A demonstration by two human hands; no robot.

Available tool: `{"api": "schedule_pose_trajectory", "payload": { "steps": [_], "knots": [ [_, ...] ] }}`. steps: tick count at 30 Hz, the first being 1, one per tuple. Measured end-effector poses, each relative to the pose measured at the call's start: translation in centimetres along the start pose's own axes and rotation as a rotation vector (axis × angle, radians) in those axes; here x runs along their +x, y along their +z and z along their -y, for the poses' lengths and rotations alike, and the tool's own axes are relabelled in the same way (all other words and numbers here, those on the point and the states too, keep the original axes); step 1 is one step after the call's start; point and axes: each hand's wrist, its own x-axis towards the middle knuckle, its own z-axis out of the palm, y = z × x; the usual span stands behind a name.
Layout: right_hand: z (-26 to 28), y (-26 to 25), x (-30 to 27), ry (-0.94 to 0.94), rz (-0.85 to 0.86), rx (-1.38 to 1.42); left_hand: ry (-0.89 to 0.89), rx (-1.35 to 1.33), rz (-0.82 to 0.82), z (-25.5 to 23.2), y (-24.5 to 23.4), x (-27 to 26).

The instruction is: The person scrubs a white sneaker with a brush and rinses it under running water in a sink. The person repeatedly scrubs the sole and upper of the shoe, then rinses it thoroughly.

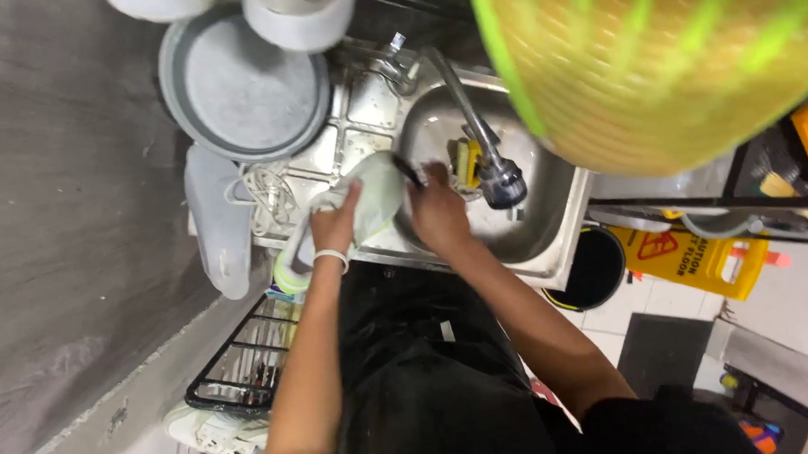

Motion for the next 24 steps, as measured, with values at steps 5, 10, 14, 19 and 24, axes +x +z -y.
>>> {"api": "schedule_pose_trajectory", "payload": {
  "steps": [5, 10, 14, 19, 24],
  "knots": [
    [10.0, 3.1, 6.9, -0.752, -0.516, -0.092, -0.043, -0.055, 0.049, 4.2, -0.1, 4.2],
    [13.7, 11.9, 15.7, -0.903, -0.352, -0.569, -0.038, -0.041, 0.030, 3.8, -0.5, 5.4],
    [11.9, 8.4, 13.5, -0.827, -0.488, -0.334, -0.086, 0.122, -0.005, 5.1, 0.7, 6.8],
    [0.1, 1.8, 5.4, -0.265, -0.348, 0.092, 0.072, 0.183, 0.025, 5.4, 0.7, 5.7],
    [-6.4, 4.0, 6.3, -0.451, -0.336, 0.228, 0.054, 0.227, -0.012, 5.2, 0.8, 5.9]
  ]
}}
